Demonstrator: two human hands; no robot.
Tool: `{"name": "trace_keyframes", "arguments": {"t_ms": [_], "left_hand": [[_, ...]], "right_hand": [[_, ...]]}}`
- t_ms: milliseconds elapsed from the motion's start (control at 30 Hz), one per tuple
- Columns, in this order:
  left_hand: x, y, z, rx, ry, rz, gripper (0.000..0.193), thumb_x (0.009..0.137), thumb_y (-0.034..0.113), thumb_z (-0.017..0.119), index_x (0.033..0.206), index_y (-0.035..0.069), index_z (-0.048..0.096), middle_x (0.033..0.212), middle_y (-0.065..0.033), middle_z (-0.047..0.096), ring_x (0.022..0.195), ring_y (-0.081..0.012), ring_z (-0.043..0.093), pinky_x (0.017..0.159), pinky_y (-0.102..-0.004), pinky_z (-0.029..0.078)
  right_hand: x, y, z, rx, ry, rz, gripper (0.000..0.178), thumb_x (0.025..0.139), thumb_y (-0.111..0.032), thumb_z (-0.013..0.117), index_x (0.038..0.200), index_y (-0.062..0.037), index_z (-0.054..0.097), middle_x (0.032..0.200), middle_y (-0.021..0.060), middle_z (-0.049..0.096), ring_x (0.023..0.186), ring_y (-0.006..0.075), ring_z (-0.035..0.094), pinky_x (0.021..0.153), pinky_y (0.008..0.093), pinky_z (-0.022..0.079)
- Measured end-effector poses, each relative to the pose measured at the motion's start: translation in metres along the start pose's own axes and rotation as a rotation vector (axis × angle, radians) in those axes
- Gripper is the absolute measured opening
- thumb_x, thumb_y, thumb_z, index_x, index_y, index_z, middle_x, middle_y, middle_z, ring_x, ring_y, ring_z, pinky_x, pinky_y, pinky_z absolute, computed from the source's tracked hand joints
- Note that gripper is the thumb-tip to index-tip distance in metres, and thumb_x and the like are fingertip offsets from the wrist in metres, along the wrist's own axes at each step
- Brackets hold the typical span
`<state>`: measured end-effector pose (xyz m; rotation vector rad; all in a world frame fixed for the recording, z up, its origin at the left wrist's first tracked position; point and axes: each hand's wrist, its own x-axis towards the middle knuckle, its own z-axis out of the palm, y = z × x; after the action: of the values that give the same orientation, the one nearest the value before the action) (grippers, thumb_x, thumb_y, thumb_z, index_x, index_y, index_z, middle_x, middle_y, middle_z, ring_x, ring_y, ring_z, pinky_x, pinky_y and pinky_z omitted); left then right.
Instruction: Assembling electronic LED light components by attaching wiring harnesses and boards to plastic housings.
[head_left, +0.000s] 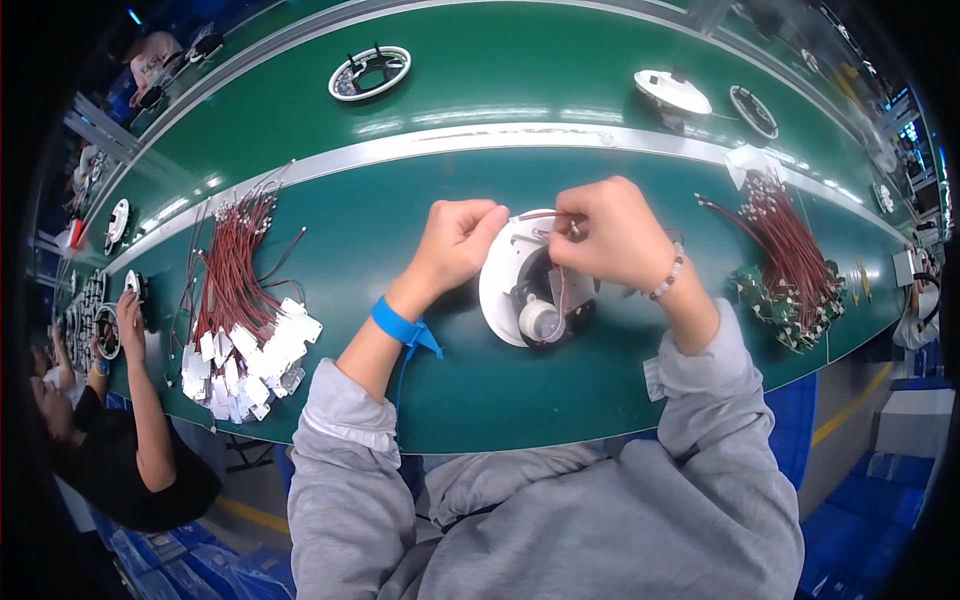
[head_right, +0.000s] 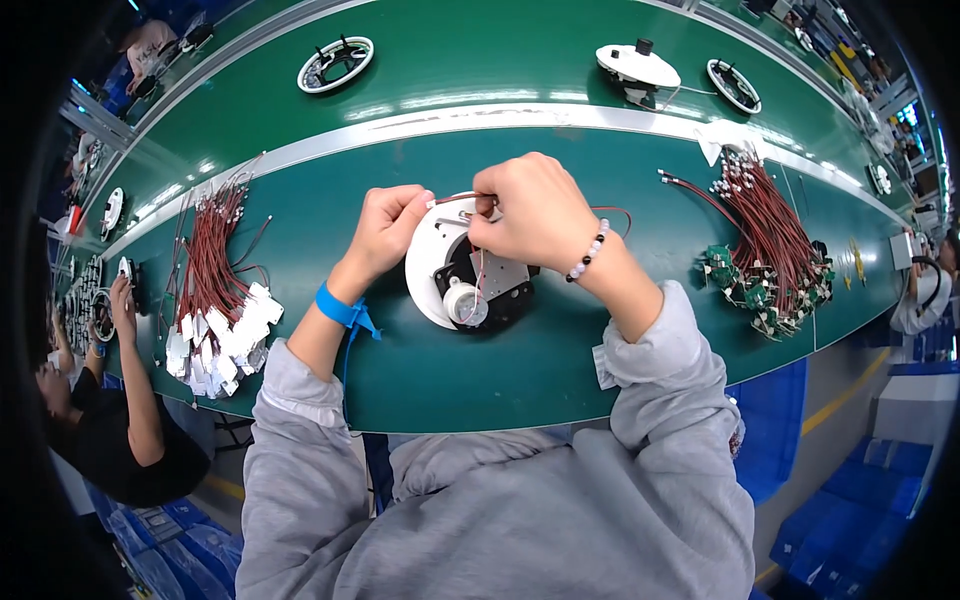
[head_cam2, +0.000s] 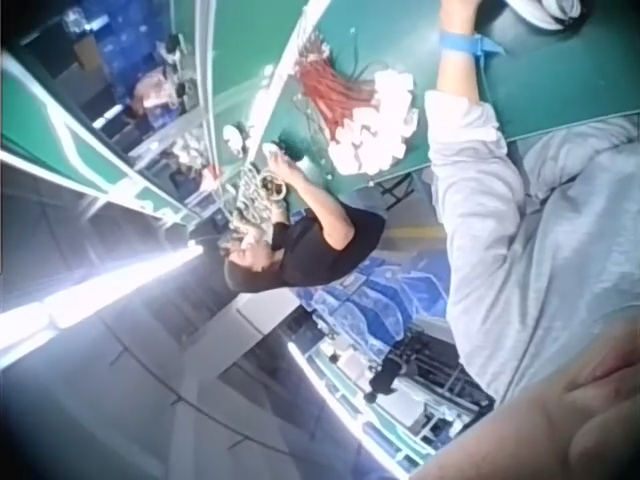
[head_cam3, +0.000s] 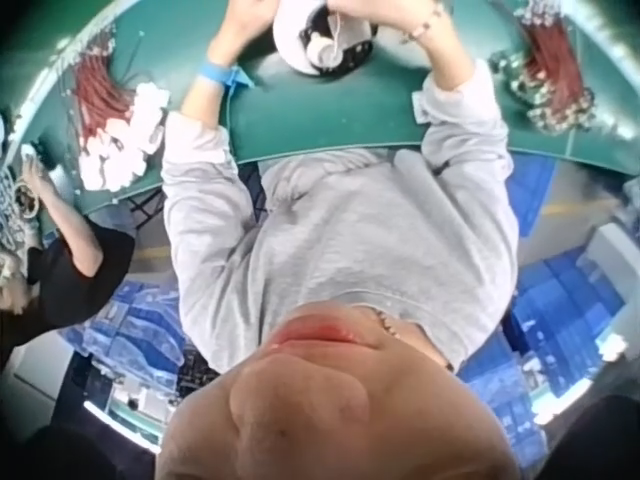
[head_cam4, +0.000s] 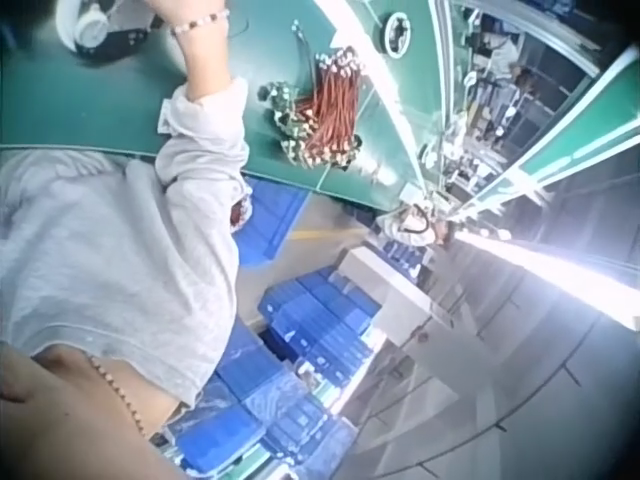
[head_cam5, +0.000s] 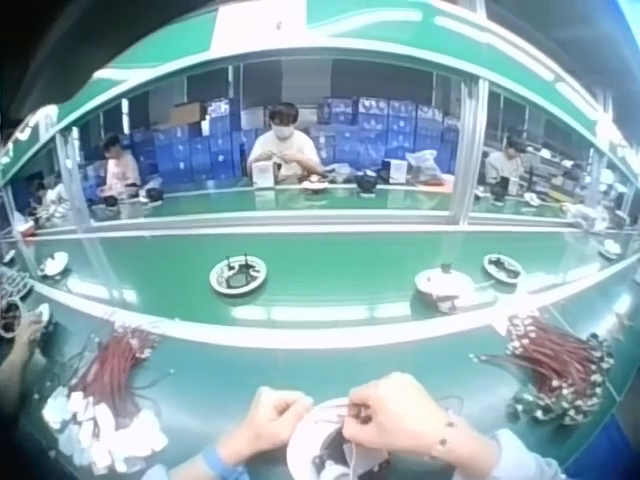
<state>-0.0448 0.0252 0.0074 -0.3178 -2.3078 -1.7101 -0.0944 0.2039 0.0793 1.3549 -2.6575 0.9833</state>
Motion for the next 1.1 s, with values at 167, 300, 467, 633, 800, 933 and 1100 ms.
{"name": "trace_keyframes", "arguments": {"t_ms": [167, 300, 467, 633, 800, 933, 1100], "left_hand": [[0.001, -0.004, 0.002, 0.004, -0.059, 0.021, 0.024, 0.08, 0.012, 0.048, 0.061, -0.002, 0.049, 0.048, -0.0046, 0.044, 0.045, -0.0063, 0.035, 0.039, -0.026, 0.029], [0.002, 0.003, 0.0, -0.326, -0.168, -0.322, 0.016, 0.083, 0.016, 0.045, 0.08, 0.002, 0.052, 0.055, 0.002, 0.047, 0.044, -0.0031, 0.037, 0.037, -0.0194, 0.027], [0.003, 0.006, -0.014, -0.642, -0.408, -0.601, 0.019, 0.085, 0.024, 0.045, 0.082, 0.006, 0.05, 0.054, 0.0043, 0.041, 0.041, -0.0028, 0.03, 0.037, -0.0168, 0.021], [0.0, 0.004, -0.011, -0.704, -0.414, -0.599, 0.021, 0.086, 0.024, 0.043, 0.076, 0.007, 0.047, 0.054, 0.0032, 0.042, 0.04, -0.0035, 0.032, 0.036, -0.0174, 0.022], [0.0, -0.004, -0.009, -0.639, -0.323, -0.628, 0.023, 0.088, 0.026, 0.038, 0.077, 0.006, 0.045, 0.055, 0.0, 0.045, 0.04, -0.0051, 0.037, 0.035, -0.0187, 0.025], [0.0, 0.001, 0.001, -0.43, -0.033, -0.589, 0.026, 0.089, 0.028, 0.034, 0.077, 0.007, 0.044, 0.059, 0.0004, 0.046, 0.041, -0.0038, 0.038, 0.035, -0.0168, 0.025], [-0.005, 0.012, 0.004, -0.446, 0.103, -0.515, 0.028, 0.09, 0.028, 0.033, 0.077, 0.006, 0.045, 0.063, 0.0006, 0.046, 0.042, -0.0014, 0.036, 0.035, -0.0152, 0.023]], "right_hand": [[0.005, 0.002, 0.013, 0.103, 0.004, -0.017, 0.014, 0.059, -0.011, 0.059, 0.059, 0.0017, 0.055, 0.053, 0.0125, 0.053, 0.046, 0.0222, 0.052, 0.046, 0.0276, 0.041], [0.004, 0.005, 0.008, 0.056, -0.038, -0.006, 0.013, 0.063, -0.012, 0.061, 0.064, 0.0011, 0.059, 0.056, 0.0114, 0.054, 0.049, 0.0214, 0.053, 0.047, 0.0274, 0.041], [0.001, 0.006, 0.006, 0.199, -0.041, -0.123, 0.012, 0.07, -0.012, 0.061, 0.076, -0.0019, 0.064, 0.064, 0.0101, 0.054, 0.055, 0.0189, 0.052, 0.049, 0.0263, 0.04], [0.003, 0.007, 0.009, 0.228, -0.009, -0.153, 0.011, 0.071, -0.01, 0.06, 0.079, -0.003, 0.064, 0.066, 0.009, 0.054, 0.057, 0.0163, 0.052, 0.05, 0.0252, 0.04], [0.003, 0.013, 0.006, 0.279, -0.054, -0.199, 0.01, 0.069, -0.007, 0.061, 0.078, -0.003, 0.063, 0.066, 0.008, 0.053, 0.057, 0.0163, 0.052, 0.05, 0.0247, 0.04], [0.003, 0.013, 0.007, 0.15, 0.064, -0.152, 0.004, 0.066, -0.005, 0.062, 0.069, -0.0013, 0.06, 0.064, 0.0073, 0.052, 0.055, 0.0176, 0.051, 0.048, 0.0257, 0.04], [-0.002, 0.008, -0.013, 0.03, 0.011, -0.172, 0.007, 0.064, -0.006, 0.062, 0.062, -0.0012, 0.057, 0.062, 0.0071, 0.05, 0.053, 0.0193, 0.05, 0.047, 0.0268, 0.04]]}}
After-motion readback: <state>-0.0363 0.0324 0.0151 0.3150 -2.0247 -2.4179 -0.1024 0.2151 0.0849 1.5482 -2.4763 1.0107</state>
